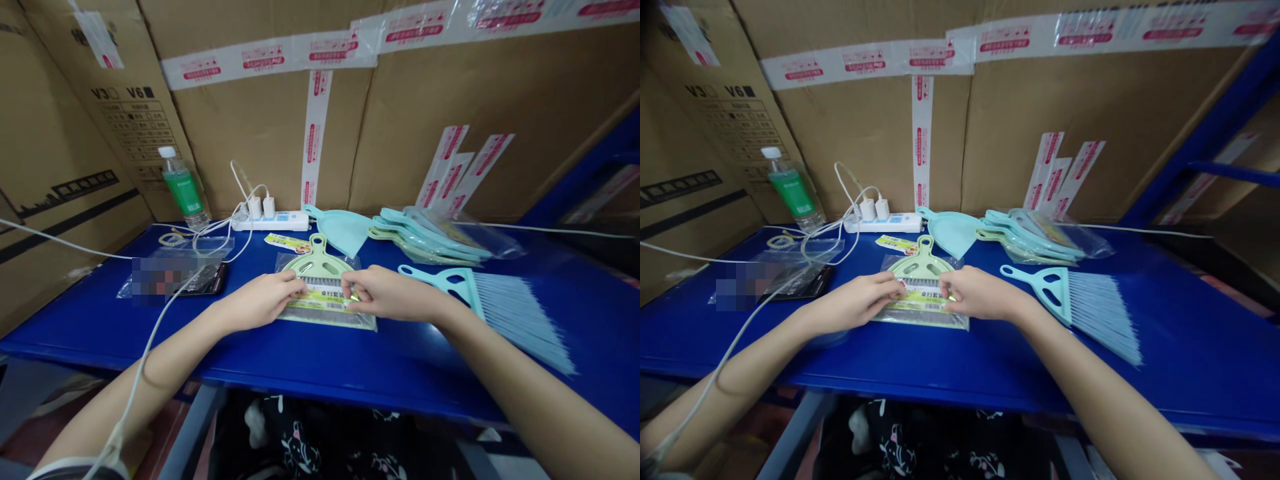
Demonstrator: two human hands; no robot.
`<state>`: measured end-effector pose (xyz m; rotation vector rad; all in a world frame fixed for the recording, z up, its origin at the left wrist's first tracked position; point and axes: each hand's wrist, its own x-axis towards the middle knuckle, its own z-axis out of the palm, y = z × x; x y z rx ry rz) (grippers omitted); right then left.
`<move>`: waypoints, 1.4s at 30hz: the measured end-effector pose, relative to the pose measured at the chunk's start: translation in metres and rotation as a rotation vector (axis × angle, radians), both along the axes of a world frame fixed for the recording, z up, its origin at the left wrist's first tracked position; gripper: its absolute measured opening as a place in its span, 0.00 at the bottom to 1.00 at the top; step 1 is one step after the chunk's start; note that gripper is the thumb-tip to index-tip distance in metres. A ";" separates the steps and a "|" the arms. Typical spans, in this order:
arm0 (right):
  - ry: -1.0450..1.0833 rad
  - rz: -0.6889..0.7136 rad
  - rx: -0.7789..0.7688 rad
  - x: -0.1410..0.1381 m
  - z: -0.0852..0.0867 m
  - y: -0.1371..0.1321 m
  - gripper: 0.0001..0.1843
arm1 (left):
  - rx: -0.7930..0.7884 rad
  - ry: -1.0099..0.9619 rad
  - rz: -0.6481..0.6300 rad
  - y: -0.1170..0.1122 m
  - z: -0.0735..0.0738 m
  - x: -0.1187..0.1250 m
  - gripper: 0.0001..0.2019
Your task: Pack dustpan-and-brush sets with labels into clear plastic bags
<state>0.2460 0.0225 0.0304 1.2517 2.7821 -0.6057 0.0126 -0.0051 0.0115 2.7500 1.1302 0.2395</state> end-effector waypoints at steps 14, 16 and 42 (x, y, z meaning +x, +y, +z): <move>-0.070 -0.158 0.035 0.000 0.003 -0.003 0.07 | 0.143 0.211 -0.025 -0.001 -0.003 0.003 0.29; -0.079 -0.167 0.048 0.001 0.003 -0.003 0.09 | 0.139 0.204 -0.026 -0.001 -0.004 0.003 0.30; 0.134 0.066 0.410 -0.018 -0.029 0.002 0.05 | 0.340 0.197 -0.103 0.000 -0.006 0.008 0.17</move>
